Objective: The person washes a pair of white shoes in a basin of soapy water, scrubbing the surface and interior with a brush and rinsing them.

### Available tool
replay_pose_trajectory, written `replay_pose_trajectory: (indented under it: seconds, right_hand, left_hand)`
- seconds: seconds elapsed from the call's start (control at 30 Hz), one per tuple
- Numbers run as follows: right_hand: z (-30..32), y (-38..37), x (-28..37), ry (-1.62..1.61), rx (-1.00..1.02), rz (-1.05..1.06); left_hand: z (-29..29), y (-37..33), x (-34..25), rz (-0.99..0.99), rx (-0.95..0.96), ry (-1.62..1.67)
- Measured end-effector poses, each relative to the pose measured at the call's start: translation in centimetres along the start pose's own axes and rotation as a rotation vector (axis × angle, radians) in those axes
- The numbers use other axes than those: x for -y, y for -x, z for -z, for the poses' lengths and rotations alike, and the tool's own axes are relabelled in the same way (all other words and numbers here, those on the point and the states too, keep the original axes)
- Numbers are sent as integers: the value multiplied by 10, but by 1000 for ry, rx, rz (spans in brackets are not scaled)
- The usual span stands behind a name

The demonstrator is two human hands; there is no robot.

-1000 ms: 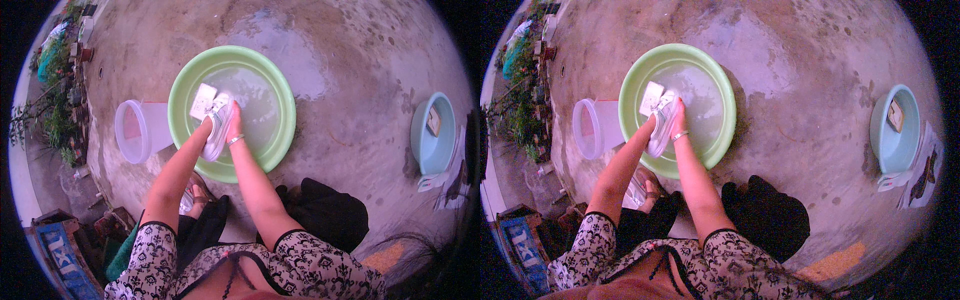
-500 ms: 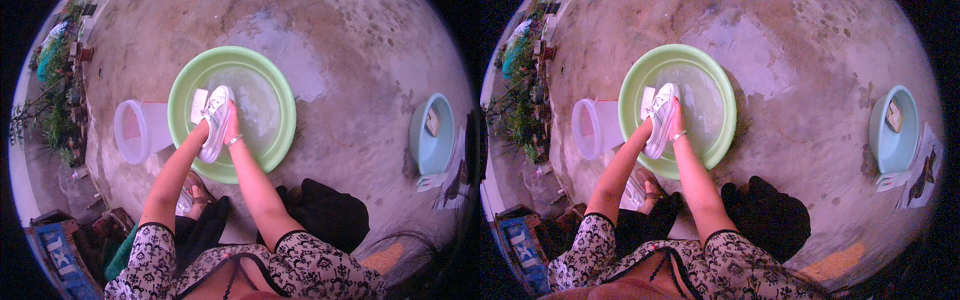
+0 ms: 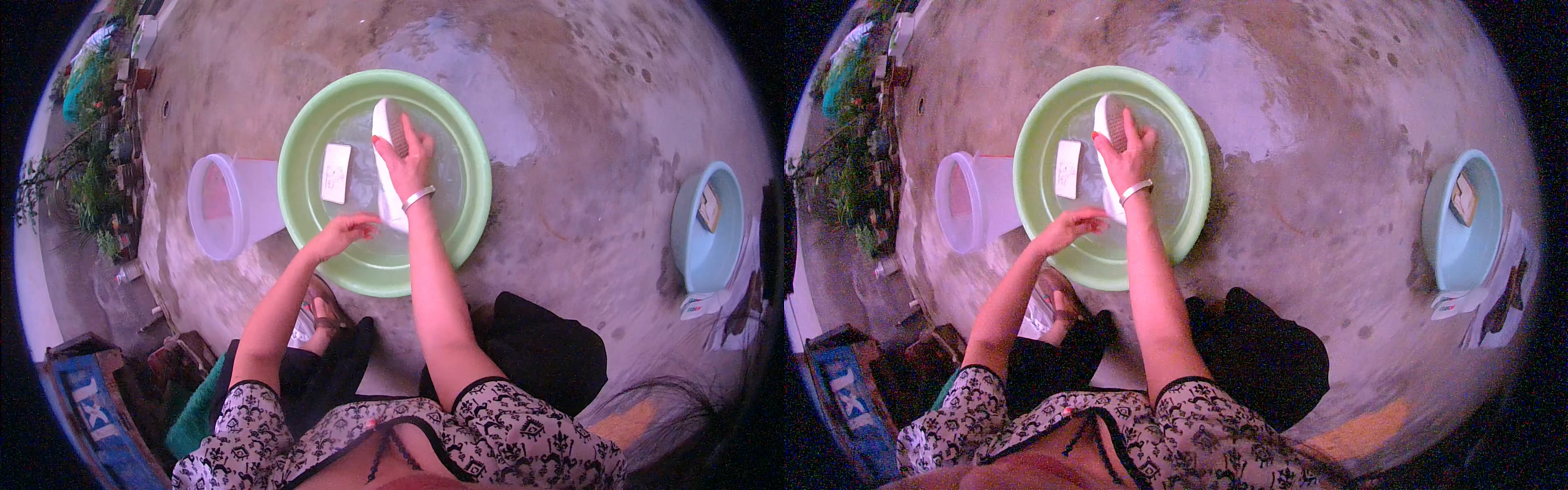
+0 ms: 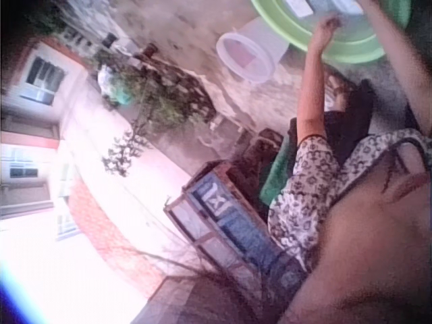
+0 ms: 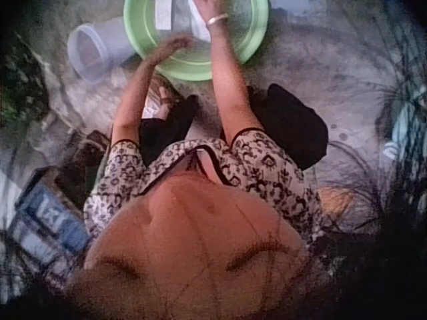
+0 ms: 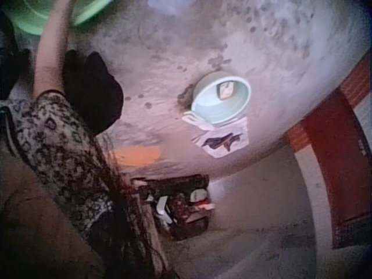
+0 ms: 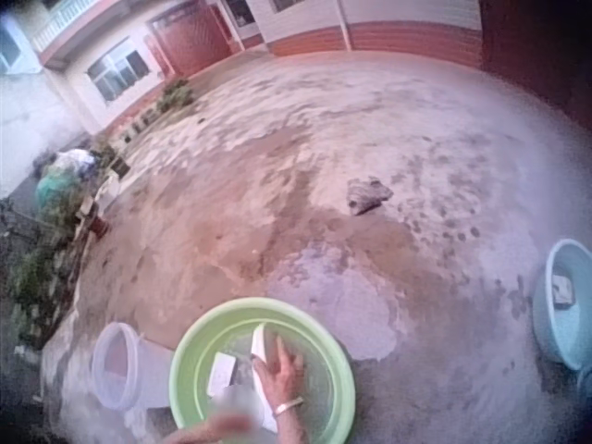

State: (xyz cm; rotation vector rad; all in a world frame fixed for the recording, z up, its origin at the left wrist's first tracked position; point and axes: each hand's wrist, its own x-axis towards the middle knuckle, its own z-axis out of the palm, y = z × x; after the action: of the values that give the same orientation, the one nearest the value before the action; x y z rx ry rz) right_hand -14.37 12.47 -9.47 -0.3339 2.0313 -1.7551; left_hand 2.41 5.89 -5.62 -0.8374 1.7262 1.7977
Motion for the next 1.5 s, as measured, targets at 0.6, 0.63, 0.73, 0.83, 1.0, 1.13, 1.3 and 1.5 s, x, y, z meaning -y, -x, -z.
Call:
replay_pose_trajectory:
  seconds: [0.6, 0.63, 0.73, 0.83, 1.0, 1.13, 1.3, 1.5]
  right_hand:
    - [-15, 4, -34, -1476, 516, -884]
    - [-26, 8, -33, -1278, 408, -667]
    - [-49, 19, -48, -1529, 472, -816]
    - [-44, 31, -23, -1505, 604, -712]
    - [-46, 32, -17, -1594, 581, -849]
    - [-57, 33, -20, -1537, 368, -725]
    - [-40, 37, -5, -1095, 178, -643]
    - [-7, 20, 21, -1434, 436, -691]
  left_hand:
    - [-37, 6, -71, -163, -622, -124]
    - [-26, 11, -70, -157, -465, -375]
    - [-23, 8, -84, -376, -229, -557]
    - [-7, 10, -69, -297, -68, -974]
    - [4, -16, -60, -172, -357, -841]
    - [18, -20, -26, -214, -441, -820]
    - [7, 3, -54, -457, -303, -1153]
    - [-13, 0, -82, -242, -371, 824]
